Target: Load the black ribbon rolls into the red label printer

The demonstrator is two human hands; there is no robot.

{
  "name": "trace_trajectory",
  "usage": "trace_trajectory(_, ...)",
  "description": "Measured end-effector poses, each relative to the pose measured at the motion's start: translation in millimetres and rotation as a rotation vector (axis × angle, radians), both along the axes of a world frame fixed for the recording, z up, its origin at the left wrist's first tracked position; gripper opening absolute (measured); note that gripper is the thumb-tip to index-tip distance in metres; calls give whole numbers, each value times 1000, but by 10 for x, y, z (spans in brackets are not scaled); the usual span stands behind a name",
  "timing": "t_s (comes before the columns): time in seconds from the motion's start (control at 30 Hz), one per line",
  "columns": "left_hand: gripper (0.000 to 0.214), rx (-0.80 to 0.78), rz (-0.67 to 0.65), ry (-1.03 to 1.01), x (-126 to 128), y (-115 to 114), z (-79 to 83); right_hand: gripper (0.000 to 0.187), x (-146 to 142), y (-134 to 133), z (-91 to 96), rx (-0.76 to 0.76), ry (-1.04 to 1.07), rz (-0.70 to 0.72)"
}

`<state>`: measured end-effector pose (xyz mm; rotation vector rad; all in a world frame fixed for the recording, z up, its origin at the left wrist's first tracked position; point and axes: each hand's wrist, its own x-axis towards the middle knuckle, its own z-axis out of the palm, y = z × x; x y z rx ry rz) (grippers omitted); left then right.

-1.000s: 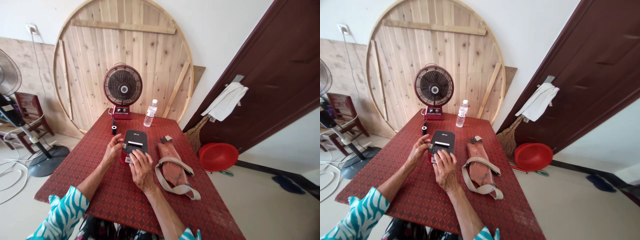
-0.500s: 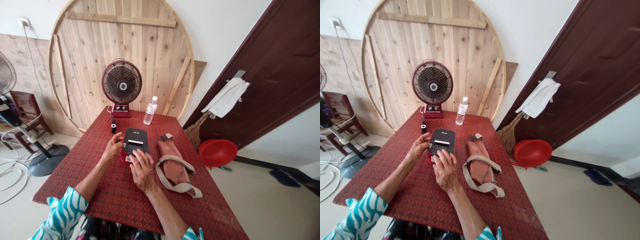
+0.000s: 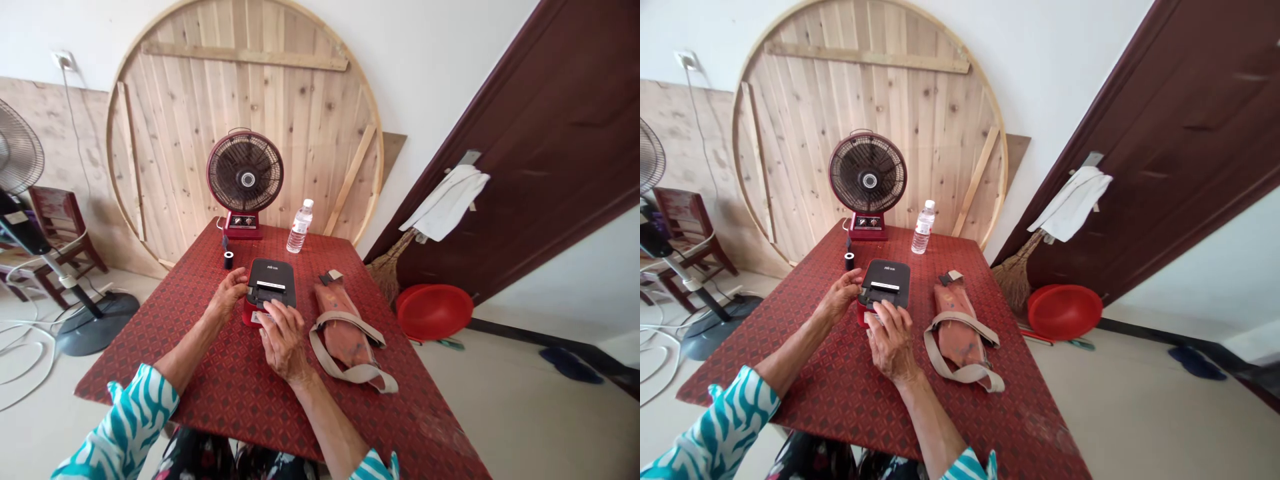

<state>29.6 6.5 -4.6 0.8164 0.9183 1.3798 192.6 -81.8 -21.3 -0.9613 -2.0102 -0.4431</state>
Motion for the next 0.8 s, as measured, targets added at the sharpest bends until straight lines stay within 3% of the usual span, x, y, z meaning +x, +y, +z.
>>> trace_trajectory(0.2, 54, 59, -29, -23, -10, -66, 12, 27, 11, 10, 18, -19, -13, 10)
trace_trajectory(0.8, 54, -66, -87, 47, -79, 10, 75, 31, 34, 2, 41, -28, 12, 54)
